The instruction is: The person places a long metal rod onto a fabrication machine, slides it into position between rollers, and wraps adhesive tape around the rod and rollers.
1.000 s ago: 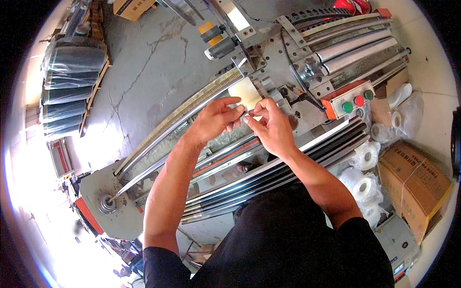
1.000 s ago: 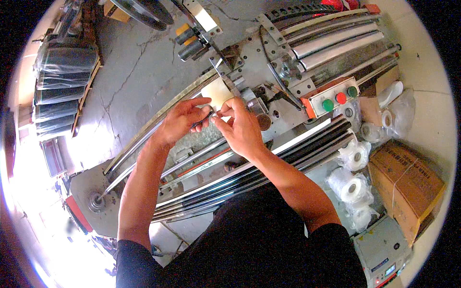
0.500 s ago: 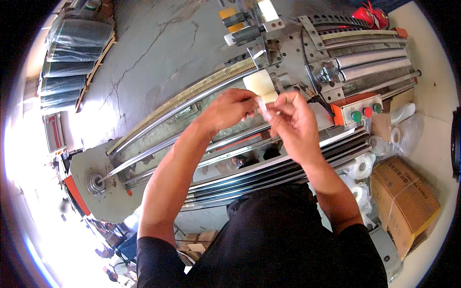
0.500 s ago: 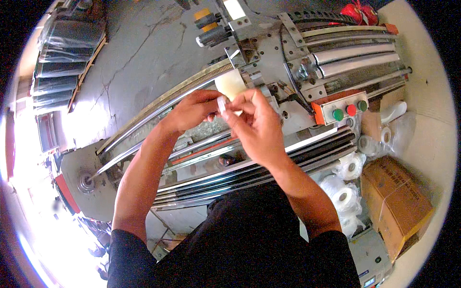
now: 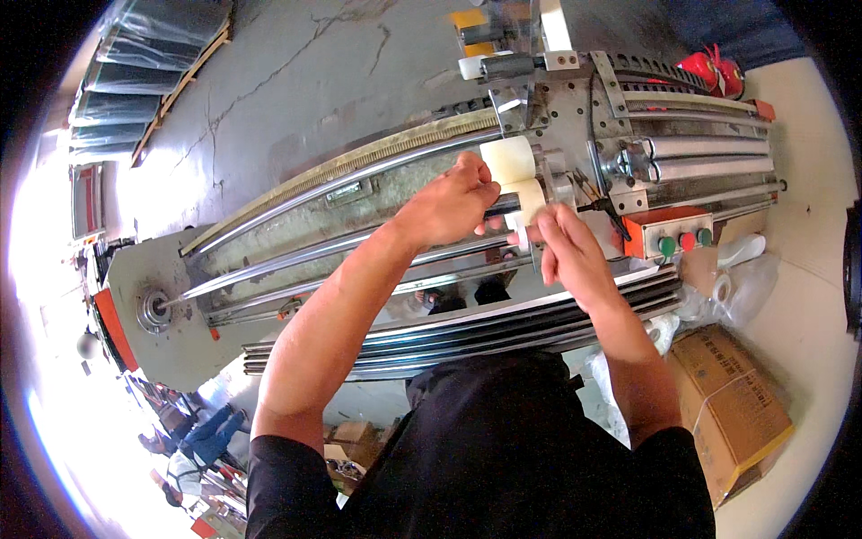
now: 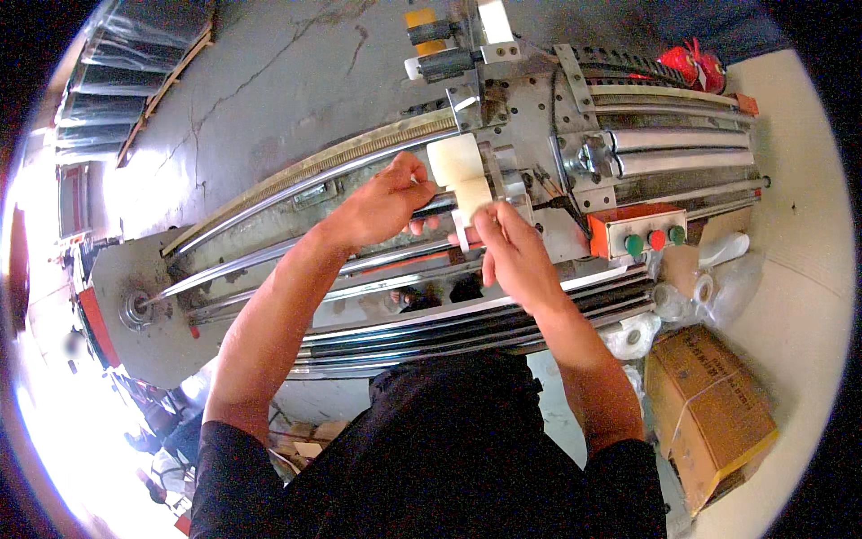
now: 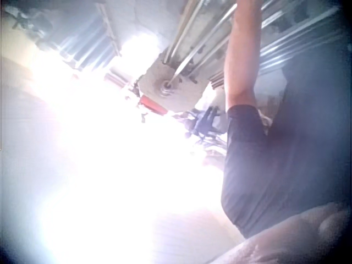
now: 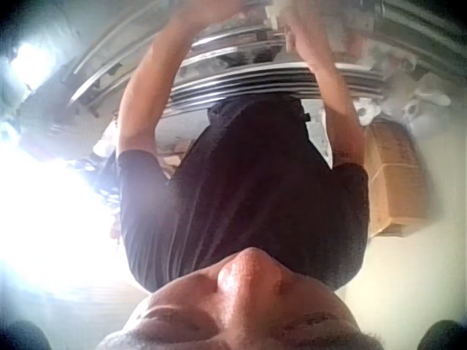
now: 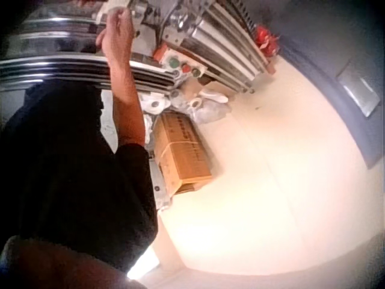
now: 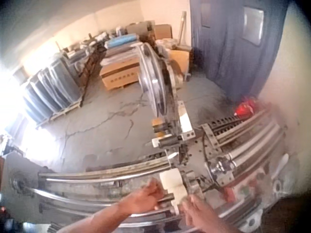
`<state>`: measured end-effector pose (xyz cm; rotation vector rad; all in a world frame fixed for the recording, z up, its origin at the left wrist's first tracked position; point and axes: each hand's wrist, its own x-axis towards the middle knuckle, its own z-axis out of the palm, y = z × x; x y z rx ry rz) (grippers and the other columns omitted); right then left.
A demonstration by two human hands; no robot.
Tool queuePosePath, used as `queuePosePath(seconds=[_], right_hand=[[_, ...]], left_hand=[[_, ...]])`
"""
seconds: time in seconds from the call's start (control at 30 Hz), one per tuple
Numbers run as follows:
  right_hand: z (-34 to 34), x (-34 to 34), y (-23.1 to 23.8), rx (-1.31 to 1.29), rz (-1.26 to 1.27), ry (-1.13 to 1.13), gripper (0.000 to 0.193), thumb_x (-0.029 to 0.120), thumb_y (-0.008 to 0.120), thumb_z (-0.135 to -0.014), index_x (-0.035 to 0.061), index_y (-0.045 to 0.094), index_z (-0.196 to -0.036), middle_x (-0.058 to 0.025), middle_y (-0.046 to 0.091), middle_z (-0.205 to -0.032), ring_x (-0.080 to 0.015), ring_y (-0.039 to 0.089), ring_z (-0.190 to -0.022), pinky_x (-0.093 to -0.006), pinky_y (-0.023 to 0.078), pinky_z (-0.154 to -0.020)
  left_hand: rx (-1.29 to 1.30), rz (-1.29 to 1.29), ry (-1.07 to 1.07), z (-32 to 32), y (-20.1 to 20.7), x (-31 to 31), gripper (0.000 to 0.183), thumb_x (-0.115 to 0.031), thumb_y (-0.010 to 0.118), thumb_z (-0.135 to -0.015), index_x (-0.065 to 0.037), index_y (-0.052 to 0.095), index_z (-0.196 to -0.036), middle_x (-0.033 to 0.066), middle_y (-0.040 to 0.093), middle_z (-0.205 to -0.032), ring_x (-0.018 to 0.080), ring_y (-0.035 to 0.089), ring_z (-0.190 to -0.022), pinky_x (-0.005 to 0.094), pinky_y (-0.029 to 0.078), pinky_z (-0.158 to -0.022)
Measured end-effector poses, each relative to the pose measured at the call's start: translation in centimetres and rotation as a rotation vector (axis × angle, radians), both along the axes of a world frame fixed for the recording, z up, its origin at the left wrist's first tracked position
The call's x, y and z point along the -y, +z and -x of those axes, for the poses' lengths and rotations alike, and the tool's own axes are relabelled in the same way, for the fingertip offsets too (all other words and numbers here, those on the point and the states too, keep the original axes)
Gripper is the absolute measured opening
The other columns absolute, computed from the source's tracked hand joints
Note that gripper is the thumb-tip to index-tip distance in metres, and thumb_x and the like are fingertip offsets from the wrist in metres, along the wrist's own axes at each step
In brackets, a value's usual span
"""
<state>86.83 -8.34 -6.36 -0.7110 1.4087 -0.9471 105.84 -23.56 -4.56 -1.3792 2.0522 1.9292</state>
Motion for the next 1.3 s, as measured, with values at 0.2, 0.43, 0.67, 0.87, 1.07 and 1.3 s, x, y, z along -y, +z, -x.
queuePosePath(seconds=[0.2, 0.43, 0.67, 0.87, 1.07, 1.3], right_hand=[[-0.7, 2.3, 6.3, 0.156, 0.206, -0.057, 0.029, 0.034, 0.046, -0.119, 0.0076, 0.058, -0.121, -0.0101, 0.078, -0.114, -0.0051, 0.057, -0.056, -0.0207, 0.035, -0.047], [1.8, 6.5, -1.4, 0.032, -0.022, 0.016, 0.034, 0.043, 0.052, -0.116, 0.0105, 0.062, -0.122, -0.0099, 0.078, -0.114, -0.0040, 0.048, -0.057, -0.0227, 0.033, -0.050], [-0.5, -1.9, 1.6, -0.043, 0.041, 0.140, 0.029, 0.035, 0.048, -0.119, 0.0079, 0.056, -0.120, -0.0100, 0.076, -0.114, -0.0067, 0.060, -0.056, -0.0226, 0.044, -0.050], [-0.2, 4.7, 5.5, -0.067, 0.151, 0.057, 0.028, 0.036, 0.052, -0.117, 0.0094, 0.057, -0.126, -0.0084, 0.078, -0.111, -0.0067, 0.060, -0.056, -0.0209, 0.044, -0.051], [2.9, 9.4, 0.2, 0.093, -0.041, 0.120, 0.029, 0.028, 0.052, -0.113, 0.0083, 0.064, -0.130, -0.0132, 0.080, -0.112, -0.0070, 0.056, -0.055, -0.0238, 0.044, -0.048], [1.6, 3.1, -0.6, 0.120, -0.124, 0.258, 0.026, 0.027, 0.063, -0.108, 0.0072, 0.073, -0.121, -0.0129, 0.081, -0.095, -0.0096, 0.063, -0.052, -0.0245, 0.047, -0.046]], left_hand=[[0.053, -0.023, -0.026, 0.1, 0.7, 0.2, 0.032, -0.027, 0.051, -0.111, 0.002, 0.049, -0.122, 0.0167, 0.076, -0.100, 0.0222, 0.074, -0.081, 0.0410, 0.055, -0.086], [-0.001, -0.045, -0.001, -0.2, 0.7, 0.1, 0.022, -0.024, 0.055, -0.110, -0.006, 0.042, -0.113, 0.0066, 0.070, -0.088, 0.0143, 0.064, -0.075, 0.0330, 0.050, -0.068], [-0.049, 0.011, -0.051, -0.5, 0.9, 0.4, 0.020, -0.017, 0.053, -0.105, -0.005, 0.040, -0.114, 0.0076, 0.063, -0.093, 0.0157, 0.064, -0.082, 0.0372, 0.050, -0.075], [-0.105, -0.074, -0.043, -0.8, -0.6, 0.7, 0.029, -0.018, 0.056, -0.105, 0.001, 0.046, -0.124, 0.0096, 0.067, -0.101, 0.0172, 0.069, -0.085, 0.0341, 0.053, -0.074], [-0.082, -0.117, -0.048, -0.9, 0.2, 0.7, 0.036, -0.020, 0.056, -0.107, 0.002, 0.047, -0.133, 0.0062, 0.074, -0.097, 0.0149, 0.066, -0.086, 0.0335, 0.053, -0.077], [-0.076, 0.086, -0.047, -0.4, -0.7, -0.3, 0.042, -0.038, 0.061, -0.111, 0.001, 0.070, -0.124, 0.0059, 0.072, -0.088, 0.0146, 0.063, -0.081, 0.0326, 0.051, -0.074]])
